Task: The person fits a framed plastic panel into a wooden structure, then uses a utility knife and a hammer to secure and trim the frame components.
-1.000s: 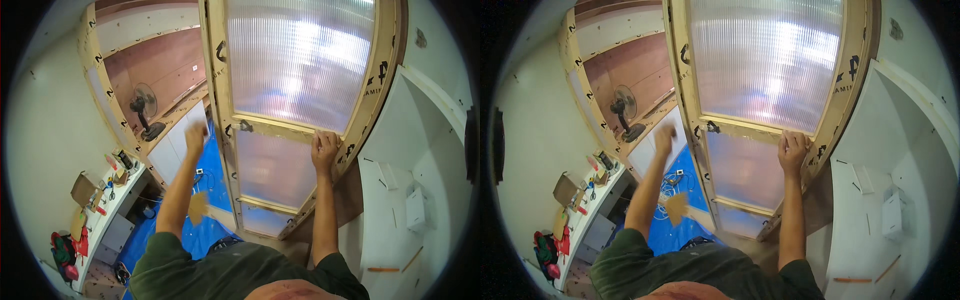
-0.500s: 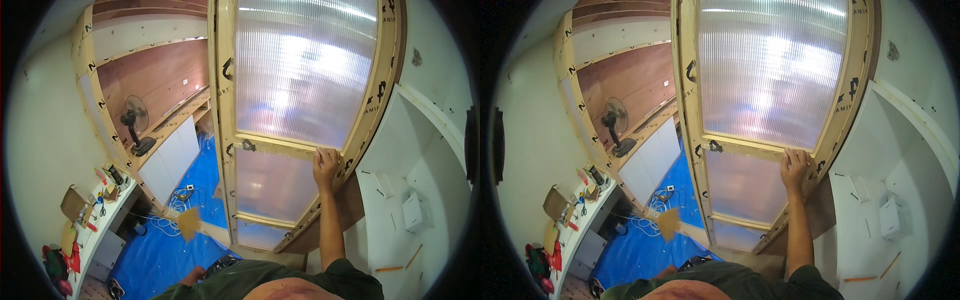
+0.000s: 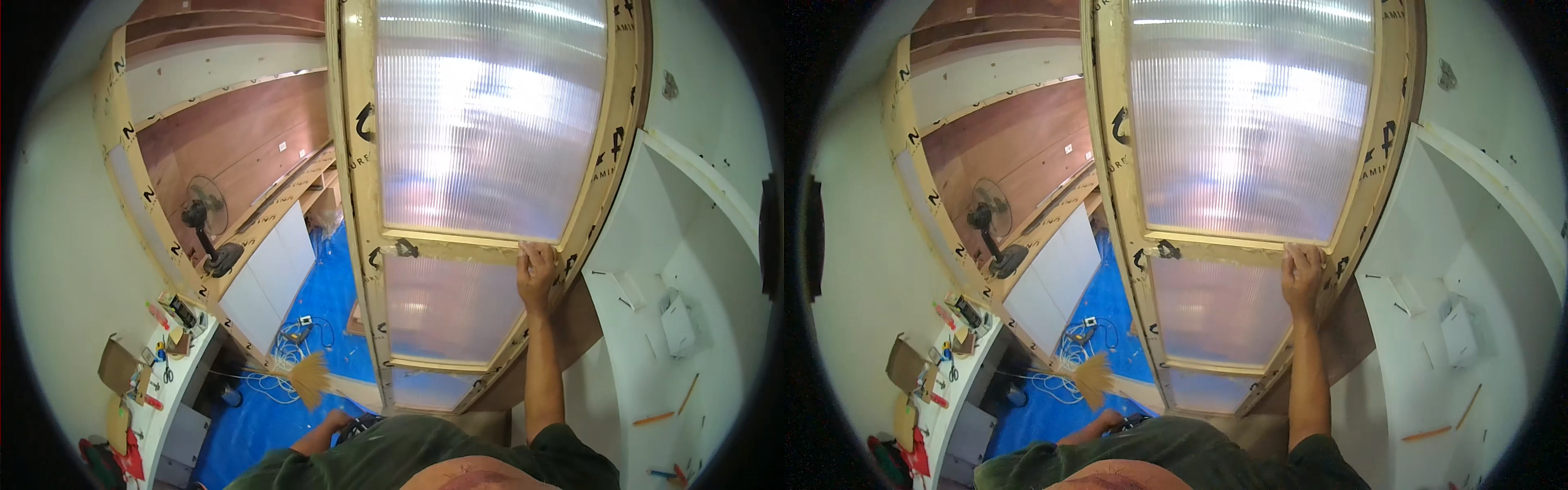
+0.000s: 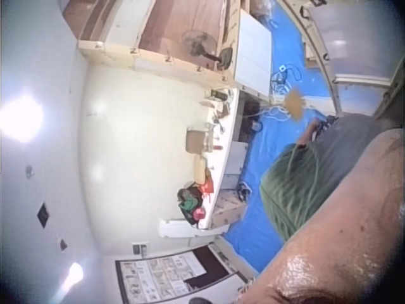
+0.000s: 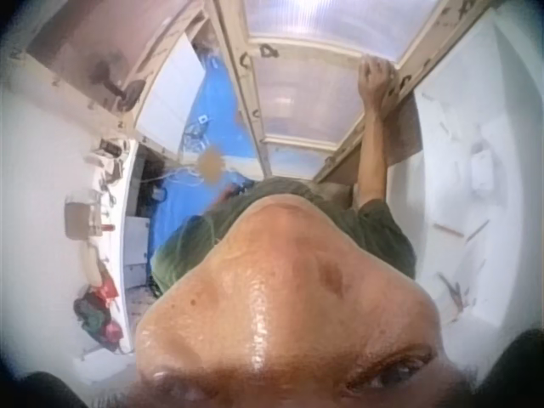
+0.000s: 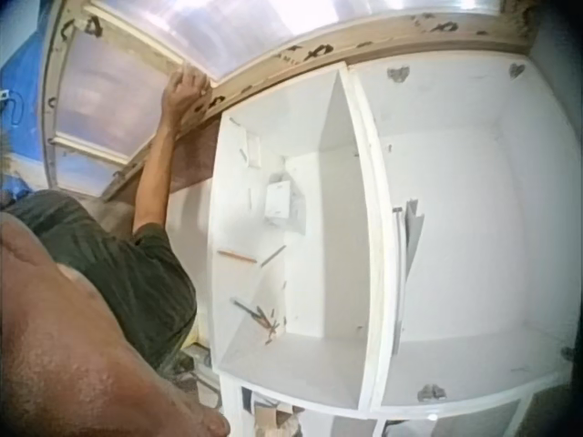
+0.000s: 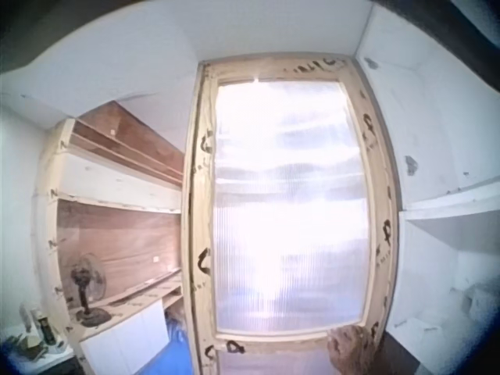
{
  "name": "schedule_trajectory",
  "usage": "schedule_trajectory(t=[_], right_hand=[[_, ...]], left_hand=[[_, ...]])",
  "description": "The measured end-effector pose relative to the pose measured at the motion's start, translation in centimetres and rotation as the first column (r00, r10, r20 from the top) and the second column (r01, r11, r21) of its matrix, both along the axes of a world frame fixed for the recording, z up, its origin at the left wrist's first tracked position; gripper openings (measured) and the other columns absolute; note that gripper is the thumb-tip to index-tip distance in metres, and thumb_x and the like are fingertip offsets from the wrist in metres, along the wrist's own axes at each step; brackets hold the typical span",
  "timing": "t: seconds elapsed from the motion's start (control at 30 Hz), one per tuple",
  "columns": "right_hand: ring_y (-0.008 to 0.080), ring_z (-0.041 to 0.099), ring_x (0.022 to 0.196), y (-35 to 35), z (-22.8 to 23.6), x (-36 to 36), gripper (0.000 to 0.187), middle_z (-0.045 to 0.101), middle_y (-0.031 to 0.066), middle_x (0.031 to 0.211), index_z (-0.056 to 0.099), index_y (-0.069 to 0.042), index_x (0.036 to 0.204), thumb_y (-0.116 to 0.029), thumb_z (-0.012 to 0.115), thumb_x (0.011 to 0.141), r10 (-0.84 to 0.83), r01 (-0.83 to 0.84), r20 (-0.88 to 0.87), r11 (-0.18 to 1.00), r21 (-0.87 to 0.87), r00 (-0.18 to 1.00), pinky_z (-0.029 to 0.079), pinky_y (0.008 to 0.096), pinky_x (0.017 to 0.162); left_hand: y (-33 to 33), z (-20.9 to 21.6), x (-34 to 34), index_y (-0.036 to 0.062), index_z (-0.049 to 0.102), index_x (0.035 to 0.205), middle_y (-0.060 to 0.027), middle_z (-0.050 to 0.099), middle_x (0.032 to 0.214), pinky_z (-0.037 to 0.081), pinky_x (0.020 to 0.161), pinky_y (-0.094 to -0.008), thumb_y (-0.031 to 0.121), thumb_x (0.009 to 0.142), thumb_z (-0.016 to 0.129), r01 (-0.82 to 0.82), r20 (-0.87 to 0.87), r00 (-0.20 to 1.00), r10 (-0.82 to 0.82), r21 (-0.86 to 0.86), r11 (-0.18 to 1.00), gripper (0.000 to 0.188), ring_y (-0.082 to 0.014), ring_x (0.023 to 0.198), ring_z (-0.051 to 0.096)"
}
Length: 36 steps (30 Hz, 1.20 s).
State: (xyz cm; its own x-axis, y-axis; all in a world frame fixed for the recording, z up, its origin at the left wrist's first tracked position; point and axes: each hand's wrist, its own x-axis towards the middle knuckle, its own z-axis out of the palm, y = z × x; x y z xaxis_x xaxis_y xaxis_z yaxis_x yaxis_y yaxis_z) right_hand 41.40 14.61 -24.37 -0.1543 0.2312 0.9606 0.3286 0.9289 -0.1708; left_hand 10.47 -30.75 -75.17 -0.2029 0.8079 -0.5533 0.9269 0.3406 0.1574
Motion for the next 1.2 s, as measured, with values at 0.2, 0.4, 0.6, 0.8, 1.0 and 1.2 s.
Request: schedule_trajectory(t=[0.2, 0.4, 0.6, 0.8, 1.0, 1.2], right_hand=[[0.0296, 0.06, 0.095, -0.4, 0.2, -0.2, 0.013, 0.065, 0.0114, 0.095, 0.073, -0.002, 0.105, -0.01, 0.065, 0.098, -0.036, 0.035, -0.016, 0.999, -0.038, 0.999, 0.043, 0.0418, 0.093], [0.0314, 0.06, 0.1, 0.3, -1.0, -0.1, 0.023, 0.068, 0.0125, 0.1, 0.072, -0.002, 0.11, -0.018, 0.055, 0.107, -0.049, 0.042, -0.08, 0.996, -0.081, 0.996, 0.044, 0.0415, 0.096], [0.0317, 0.06, 0.099, 0.3, -0.7, -1.1, 0.024, 0.068, 0.0126, 0.101, 0.072, -0.001, 0.111, -0.018, 0.055, 0.107, -0.085, 0.077, -0.058, 0.99, -0.118, 0.995, 0.044, 0.0419, 0.096], [0.0286, 0.063, 0.087, -0.4, 1.2, -2.5, 0.012, 0.067, 0.0118, 0.092, 0.073, 0.0, 0.106, -0.003, 0.065, 0.098, -0.134, 0.061, -0.249, 0.958, -0.281, 0.959, 0.05, 0.0392, 0.081], [0.0243, 0.067, 0.076, -6.7, 15.3, -13.3, 0.012, 0.069, 0.0127, 0.091, 0.074, 0.001, 0.104, 0.002, 0.068, 0.093, 0.248, -0.234, -0.257, 0.969, 0.083, 0.934, 0.054, 0.0343, 0.068], [0.0269, 0.076, 0.078, -8.4, 27.3, -23.3, 0.022, 0.073, 0.0187, 0.099, 0.071, 0.002, 0.117, -0.011, 0.066, 0.099, 0.509, -0.508, -0.238, 0.858, 0.072, 0.827, 0.06, 0.0355, 0.068]], left_hand=[[1.0, 1.7, -4.1, 0.0001, 0.078, 0.087, -0.0157, 0.074, 0.079, 0.054, 0.052, -0.0431, 0.039, 0.091, 0.075, -0.509, 0.417, 0.764, 0.492, -0.077, 0.857, 0.039, -0.0272, 0.058, 0.068], [3.1, 3.7, -6.1, -0.001, 0.078, 0.087, -0.0137, 0.07, 0.069, 0.053, 0.048, -0.0405, 0.039, 0.088, 0.079, -0.518, 0.467, 0.746, 0.474, -0.039, 0.854, 0.04, -0.0231, 0.051, 0.064], [3.2, 1.6, -9.3, 0.0012, 0.078, 0.089, -0.0126, 0.07, 0.071, 0.052, 0.049, -0.0392, 0.038, 0.088, 0.08, -0.494, 0.509, 0.729, 0.458, -0.073, 0.867, 0.037, -0.0228, 0.051, 0.064], [4.6, 1.1, -9.7, 0.0018, 0.076, 0.086, -0.0118, 0.069, 0.069, 0.051, 0.049, -0.0393, 0.039, 0.089, 0.079, -0.419, 0.501, 0.75, 0.433, -0.147, 0.896, 0.037, -0.0228, 0.052, 0.064], [4.0, 1.6, -10.3, 0.0019, 0.076, 0.086, -0.012, 0.069, 0.07, 0.051, 0.05, -0.0395, 0.039, 0.09, 0.078, -0.42, 0.474, 0.758, 0.447, -0.169, 0.892, 0.037, -0.0229, 0.053, 0.064], [5.3, 1.9, -10.1, 0.002, 0.076, 0.086, -0.0122, 0.07, 0.07, 0.052, 0.051, -0.0397, 0.038, 0.091, 0.077, -0.392, 0.496, 0.768, 0.405, -0.137, 0.91, 0.036, -0.023, 0.053, 0.064]])
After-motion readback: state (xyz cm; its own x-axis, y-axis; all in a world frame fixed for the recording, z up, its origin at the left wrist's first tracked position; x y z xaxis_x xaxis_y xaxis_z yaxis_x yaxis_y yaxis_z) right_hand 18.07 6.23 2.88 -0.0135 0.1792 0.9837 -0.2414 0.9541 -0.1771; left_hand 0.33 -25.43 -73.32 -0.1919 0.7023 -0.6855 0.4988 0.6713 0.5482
